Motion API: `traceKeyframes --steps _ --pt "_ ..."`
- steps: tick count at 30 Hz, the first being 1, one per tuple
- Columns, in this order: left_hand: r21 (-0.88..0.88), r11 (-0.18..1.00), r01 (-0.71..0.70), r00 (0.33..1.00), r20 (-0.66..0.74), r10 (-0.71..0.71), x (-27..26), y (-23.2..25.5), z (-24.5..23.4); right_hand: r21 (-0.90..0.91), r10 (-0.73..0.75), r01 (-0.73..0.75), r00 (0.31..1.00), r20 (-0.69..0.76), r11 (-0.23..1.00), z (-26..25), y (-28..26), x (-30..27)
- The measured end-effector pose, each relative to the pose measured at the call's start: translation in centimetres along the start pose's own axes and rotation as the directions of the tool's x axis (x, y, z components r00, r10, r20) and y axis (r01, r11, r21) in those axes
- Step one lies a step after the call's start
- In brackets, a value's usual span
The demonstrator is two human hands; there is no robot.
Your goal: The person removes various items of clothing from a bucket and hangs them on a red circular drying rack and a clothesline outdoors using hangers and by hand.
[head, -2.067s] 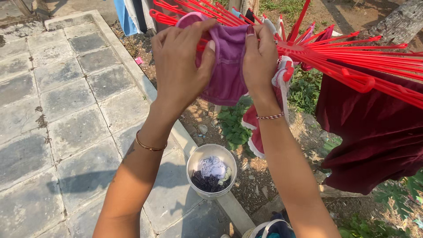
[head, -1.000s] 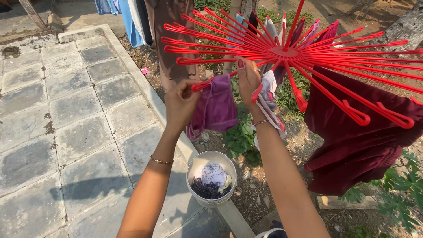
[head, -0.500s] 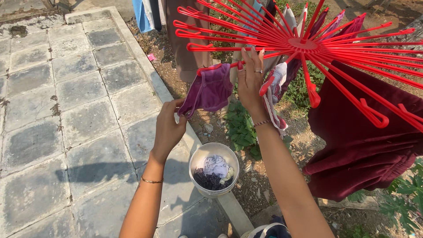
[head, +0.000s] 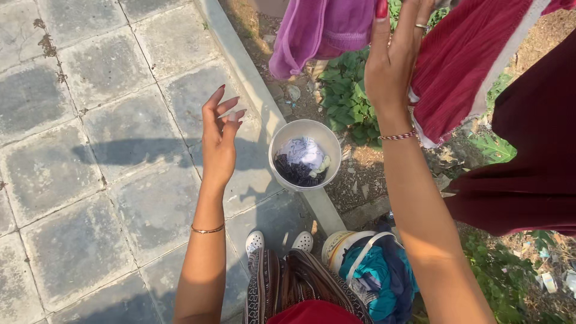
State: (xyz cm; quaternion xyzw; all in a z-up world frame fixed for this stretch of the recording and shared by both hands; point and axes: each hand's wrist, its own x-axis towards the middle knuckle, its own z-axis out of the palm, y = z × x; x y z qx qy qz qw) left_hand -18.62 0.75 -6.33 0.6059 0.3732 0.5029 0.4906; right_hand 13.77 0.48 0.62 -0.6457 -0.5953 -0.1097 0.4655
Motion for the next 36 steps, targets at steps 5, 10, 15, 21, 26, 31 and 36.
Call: traceKeyframes --steps 5,10,15,21,26,31,36 --pt "-0.125 0.983 0.133 0.991 0.023 -0.132 -1.8 -5.9 -2.2 0.234 -0.014 0.021 0.999 -0.031 0.972 4.0 -3.4 -6.0" --pt "-0.152 0.943 0.294 0.955 0.085 -0.284 -3.2 -11.7 -4.4 0.242 0.212 -0.226 0.974 0.086 0.944 10.3 -4.9 -10.1" --pt "-0.116 0.905 0.41 0.911 0.092 -0.401 -4.2 -18.3 -5.5 0.232 0.421 -0.465 0.881 0.216 0.854 17.5 1.6 -16.8" --pt "-0.192 0.835 0.516 0.856 0.075 -0.512 -6.8 -26.8 -4.2 -0.181 0.673 -0.672 0.606 0.424 0.718 24.7 17.0 -37.0" --pt "-0.186 0.745 0.64 0.768 0.115 -0.63 -8.5 -32.8 -2.7 -0.409 0.805 -0.715 0.378 0.458 0.568 26.4 25.5 -52.3" --pt "-0.144 0.66 0.737 0.676 0.161 -0.719 -8.7 -37.0 -0.7 -0.453 0.872 -0.753 0.343 0.351 0.478 28.0 29.7 -56.9" --pt "-0.167 0.635 0.754 0.657 0.212 -0.724 -8.3 -40.2 1.4 -0.547 0.809 -0.603 0.505 0.301 0.581 27.9 31.3 -53.5"
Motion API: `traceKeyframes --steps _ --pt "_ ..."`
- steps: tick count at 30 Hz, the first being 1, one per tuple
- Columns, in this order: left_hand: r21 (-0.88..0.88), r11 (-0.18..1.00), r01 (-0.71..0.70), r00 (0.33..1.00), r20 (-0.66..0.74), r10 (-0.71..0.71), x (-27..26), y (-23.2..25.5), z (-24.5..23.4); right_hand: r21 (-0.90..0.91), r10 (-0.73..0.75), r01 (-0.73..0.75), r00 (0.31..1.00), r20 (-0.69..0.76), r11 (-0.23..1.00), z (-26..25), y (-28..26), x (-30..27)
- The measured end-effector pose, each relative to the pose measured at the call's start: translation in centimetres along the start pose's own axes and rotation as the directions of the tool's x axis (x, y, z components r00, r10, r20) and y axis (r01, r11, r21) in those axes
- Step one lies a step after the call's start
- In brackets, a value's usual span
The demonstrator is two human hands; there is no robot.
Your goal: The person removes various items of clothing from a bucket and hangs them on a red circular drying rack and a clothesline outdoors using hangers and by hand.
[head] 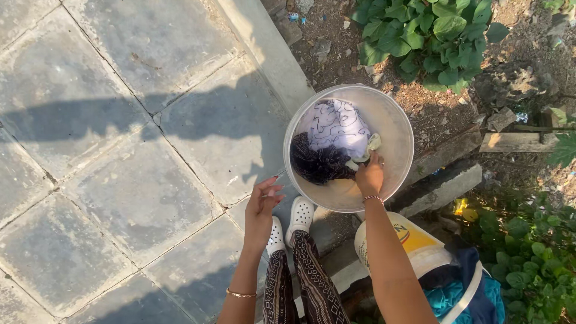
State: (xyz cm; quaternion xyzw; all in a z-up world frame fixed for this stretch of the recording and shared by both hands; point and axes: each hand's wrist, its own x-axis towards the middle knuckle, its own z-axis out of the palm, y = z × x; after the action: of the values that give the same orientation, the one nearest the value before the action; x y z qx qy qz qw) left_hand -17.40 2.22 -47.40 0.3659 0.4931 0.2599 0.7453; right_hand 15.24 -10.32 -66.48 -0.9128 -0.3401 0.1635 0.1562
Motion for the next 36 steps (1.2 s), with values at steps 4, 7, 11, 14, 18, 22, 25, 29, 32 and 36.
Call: traceKeyframes --steps 4,7,11,14,18,22,25,29,32,36 --pt "0.104 0.992 0.077 0.997 -0.036 -0.074 1.6 -1.2 1.4 0.151 0.147 -0.144 0.989 -0.009 0.978 -2.4 -2.6 2.8" --pt "0.031 0.998 0.063 0.998 -0.011 -0.063 2.3 -2.2 1.7 0.053 0.214 -0.23 0.953 0.216 0.972 -1.2 -1.4 3.8" --pt "-0.014 0.997 0.073 0.997 -0.02 -0.074 2.2 -3.4 2.0 -0.271 0.253 -0.144 0.87 0.423 0.952 1.5 0.4 2.5" --pt "-0.06 0.994 0.092 0.996 -0.006 -0.092 1.8 -4.1 2.0 -0.206 0.179 -0.078 0.826 0.535 0.976 1.0 -2.8 0.1" --pt "-0.011 0.989 0.15 0.989 0.019 -0.149 0.7 -4.0 1.8 0.114 0.209 -0.316 0.817 0.537 0.942 -2.4 -10.1 -5.5" --pt "0.056 0.984 0.171 0.985 -0.001 -0.171 -0.9 -1.0 2.0 0.75 -0.077 -0.173 0.955 0.285 0.638 -7.2 -17.3 -11.7" --pt "-0.071 0.911 0.406 0.913 0.005 -0.407 -2.9 2.2 1.0 0.812 -0.329 0.061 0.93 0.165 0.58 -10.8 -21.0 -15.5" --pt "-0.393 0.916 0.081 0.992 -0.062 -0.114 -5.3 5.5 -1.7 0.881 -0.446 -0.066 0.843 0.3 0.468 -12.4 -23.1 -18.5" --pt "-0.179 0.976 -0.123 0.982 -0.167 0.093 -7.3 7.5 -3.7 0.899 -0.298 -0.195 0.898 0.325 0.392 -12.6 -23.2 -19.6" --pt "0.302 0.917 -0.261 0.917 -0.22 0.334 -9.2 10.2 -5.8 0.919 -0.194 0.041 0.98 0.039 0.393 -15.1 -23.0 -19.9"
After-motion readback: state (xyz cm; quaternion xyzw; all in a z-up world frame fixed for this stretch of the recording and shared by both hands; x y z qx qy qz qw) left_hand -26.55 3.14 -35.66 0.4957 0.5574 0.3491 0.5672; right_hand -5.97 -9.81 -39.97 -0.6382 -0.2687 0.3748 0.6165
